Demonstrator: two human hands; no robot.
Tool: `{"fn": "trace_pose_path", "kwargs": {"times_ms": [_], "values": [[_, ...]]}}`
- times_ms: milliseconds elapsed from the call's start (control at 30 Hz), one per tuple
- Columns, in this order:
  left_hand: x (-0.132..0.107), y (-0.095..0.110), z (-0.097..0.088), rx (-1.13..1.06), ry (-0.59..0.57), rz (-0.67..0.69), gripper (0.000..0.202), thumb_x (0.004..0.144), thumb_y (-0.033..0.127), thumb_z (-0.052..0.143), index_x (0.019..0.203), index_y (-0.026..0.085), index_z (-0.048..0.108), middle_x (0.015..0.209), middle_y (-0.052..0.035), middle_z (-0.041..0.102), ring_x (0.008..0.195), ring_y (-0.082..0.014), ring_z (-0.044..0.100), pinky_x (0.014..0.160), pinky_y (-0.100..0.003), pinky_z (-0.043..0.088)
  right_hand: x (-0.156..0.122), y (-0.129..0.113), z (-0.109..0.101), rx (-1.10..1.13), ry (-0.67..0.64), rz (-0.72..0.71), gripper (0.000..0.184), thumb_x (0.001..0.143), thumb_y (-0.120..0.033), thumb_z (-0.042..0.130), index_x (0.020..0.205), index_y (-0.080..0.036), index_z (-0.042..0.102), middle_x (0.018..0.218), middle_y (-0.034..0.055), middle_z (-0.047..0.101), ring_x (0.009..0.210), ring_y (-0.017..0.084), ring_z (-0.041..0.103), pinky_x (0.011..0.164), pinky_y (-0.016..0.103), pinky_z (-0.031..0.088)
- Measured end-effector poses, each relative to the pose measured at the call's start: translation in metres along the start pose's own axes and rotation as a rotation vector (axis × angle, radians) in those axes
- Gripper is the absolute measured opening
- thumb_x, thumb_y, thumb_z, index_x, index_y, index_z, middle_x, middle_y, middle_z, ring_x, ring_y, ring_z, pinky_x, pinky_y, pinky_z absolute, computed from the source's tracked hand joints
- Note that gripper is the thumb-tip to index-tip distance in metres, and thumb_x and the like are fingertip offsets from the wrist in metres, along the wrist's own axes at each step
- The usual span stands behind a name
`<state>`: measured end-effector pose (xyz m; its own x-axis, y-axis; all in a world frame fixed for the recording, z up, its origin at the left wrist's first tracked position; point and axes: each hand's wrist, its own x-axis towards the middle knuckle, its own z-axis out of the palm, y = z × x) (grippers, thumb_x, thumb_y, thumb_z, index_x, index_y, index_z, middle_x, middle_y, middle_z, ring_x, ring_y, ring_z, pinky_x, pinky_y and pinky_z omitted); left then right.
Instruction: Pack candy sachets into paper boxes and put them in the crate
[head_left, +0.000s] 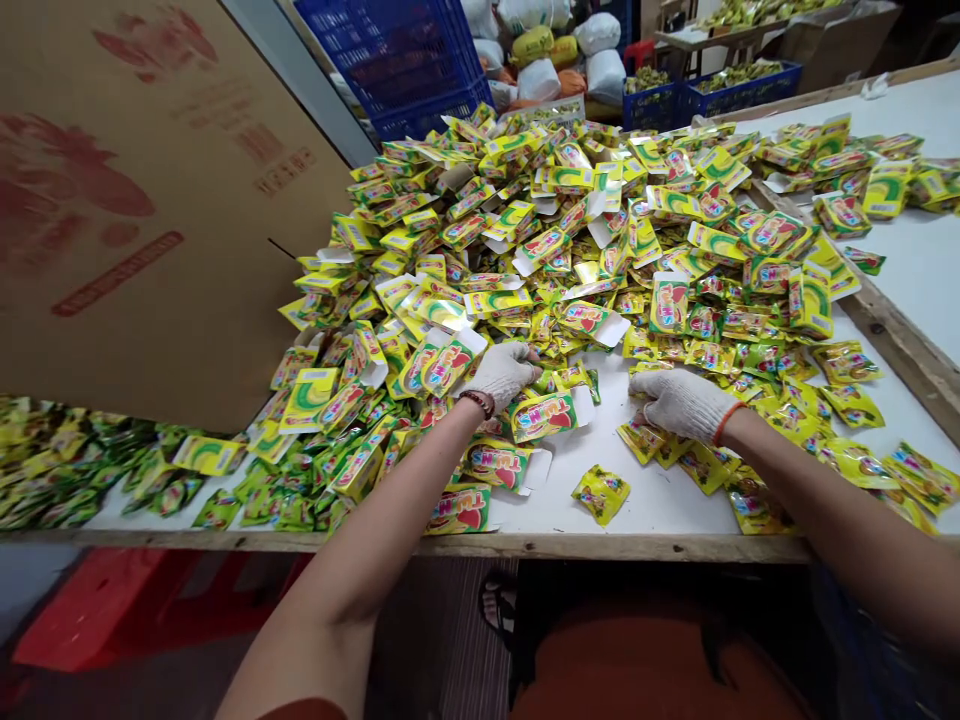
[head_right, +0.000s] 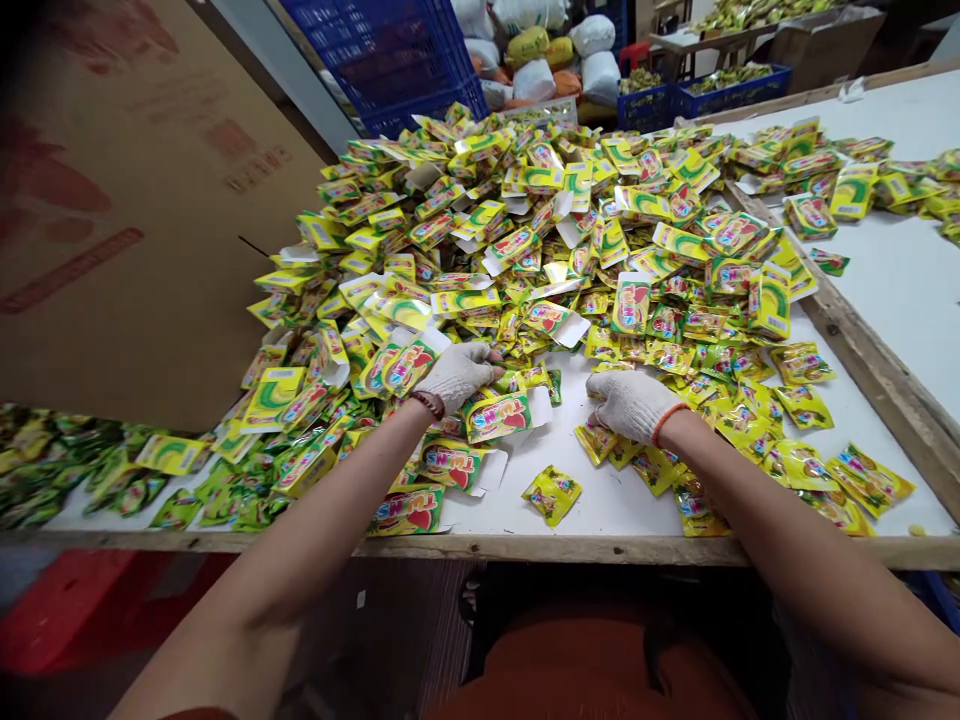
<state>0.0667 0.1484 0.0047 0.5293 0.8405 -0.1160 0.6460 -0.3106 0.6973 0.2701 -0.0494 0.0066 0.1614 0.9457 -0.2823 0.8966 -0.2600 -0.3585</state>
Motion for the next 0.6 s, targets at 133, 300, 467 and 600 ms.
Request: {"fn": "trace_pose_path", "kwargs": {"times_ms": [133,300,467,600], "values": [[-0.019,0.018,-0.015,-0.184,0.213,0.129,0.017,0.07,0.027,0.066,0.083,0.016,0.066,0.074,-0.0005,0.064,0.068,-0.0134,0.055,0.062,-0.024,0.044,-0.006,-0.005,0.004,-0.13,0.004,-0.23,0.035,0.071,-0.028,0.069,0.106,-0.023,0.07,0.106,0.0084,0.066,0.086,0.021,0.061,0.063,0.027,0.035],[-0.055,0.045,0.012,-0.635,0.177,0.203,0.024,0.071,0.034,0.07,0.085,0.016,0.065,0.073,-0.0001,0.064,0.066,-0.0122,0.057,0.063,-0.024,0.047,-0.009,-0.008,0.002,-0.116,-0.076,-0.226,0.006,0.072,-0.022,0.066,0.077,-0.019,0.064,0.088,0.0054,0.063,0.075,0.017,0.055,0.059,0.027,0.03],[-0.072,0.055,0.042,-0.646,0.219,0.122,0.019,0.072,0.033,0.068,0.079,0.017,0.062,0.065,0.002,0.059,0.059,-0.0105,0.053,0.055,-0.022,0.043,-0.015,-0.007,-0.008,0.495,0.187,-0.172,0.016,0.08,-0.033,0.064,0.085,-0.019,0.06,0.079,0.0008,0.062,0.07,0.015,0.053,0.061,0.027,0.039],[-0.075,0.052,0.05,-0.684,0.041,0.052,0.02,0.073,0.035,0.068,0.078,0.018,0.059,0.059,0.0035,0.055,0.05,-0.0096,0.049,0.047,-0.021,0.038,-0.009,-0.012,-0.003,0.789,0.464,-0.264,0.036,0.085,-0.048,0.061,0.105,-0.018,0.059,0.097,0.0054,0.064,0.085,0.019,0.058,0.076,0.033,0.047]]}}
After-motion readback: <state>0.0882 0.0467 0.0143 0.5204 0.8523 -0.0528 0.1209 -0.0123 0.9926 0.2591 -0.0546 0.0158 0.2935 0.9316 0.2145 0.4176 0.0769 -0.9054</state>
